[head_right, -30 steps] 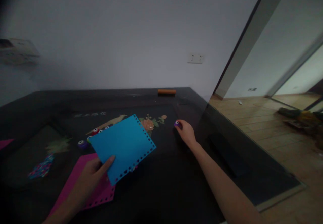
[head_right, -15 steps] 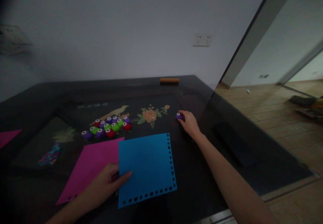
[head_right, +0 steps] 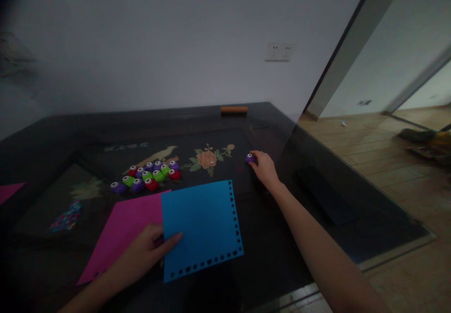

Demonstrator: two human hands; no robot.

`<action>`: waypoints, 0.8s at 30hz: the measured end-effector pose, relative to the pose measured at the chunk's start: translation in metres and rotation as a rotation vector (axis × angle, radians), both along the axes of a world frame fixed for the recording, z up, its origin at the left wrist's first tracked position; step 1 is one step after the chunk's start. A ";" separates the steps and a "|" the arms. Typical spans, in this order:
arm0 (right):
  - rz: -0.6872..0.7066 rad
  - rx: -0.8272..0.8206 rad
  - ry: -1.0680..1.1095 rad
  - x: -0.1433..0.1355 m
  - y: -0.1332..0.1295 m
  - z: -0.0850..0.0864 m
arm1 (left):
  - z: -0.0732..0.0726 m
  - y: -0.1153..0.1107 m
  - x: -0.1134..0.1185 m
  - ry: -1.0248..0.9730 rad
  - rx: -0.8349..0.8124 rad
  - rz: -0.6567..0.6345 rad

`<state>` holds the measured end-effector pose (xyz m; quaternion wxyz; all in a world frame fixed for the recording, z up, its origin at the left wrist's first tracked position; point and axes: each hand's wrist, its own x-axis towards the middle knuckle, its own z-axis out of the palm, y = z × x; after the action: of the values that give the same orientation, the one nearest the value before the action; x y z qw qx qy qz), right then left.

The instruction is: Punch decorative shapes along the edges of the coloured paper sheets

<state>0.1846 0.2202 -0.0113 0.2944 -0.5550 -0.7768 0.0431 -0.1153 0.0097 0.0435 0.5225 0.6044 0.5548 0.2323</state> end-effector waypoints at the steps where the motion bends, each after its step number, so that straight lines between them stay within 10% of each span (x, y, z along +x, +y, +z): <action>1: -0.001 0.002 0.002 0.000 0.000 -0.001 | 0.000 0.000 0.000 0.003 0.000 0.009; 7: -0.014 0.003 0.028 -0.001 -0.004 0.005 | -0.001 0.001 0.000 -0.004 0.005 0.068; 14: -0.123 0.027 0.319 0.009 -0.020 0.052 | -0.003 0.005 -0.005 -0.057 0.024 0.189; 24: 0.505 -0.723 0.597 -0.071 -0.087 0.063 | 0.009 0.014 -0.012 -0.055 0.042 0.437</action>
<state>0.1132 0.1328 0.0514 0.2730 -0.3801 -0.7043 0.5338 -0.1273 0.0236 0.0521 0.4619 0.4739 0.6532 0.3679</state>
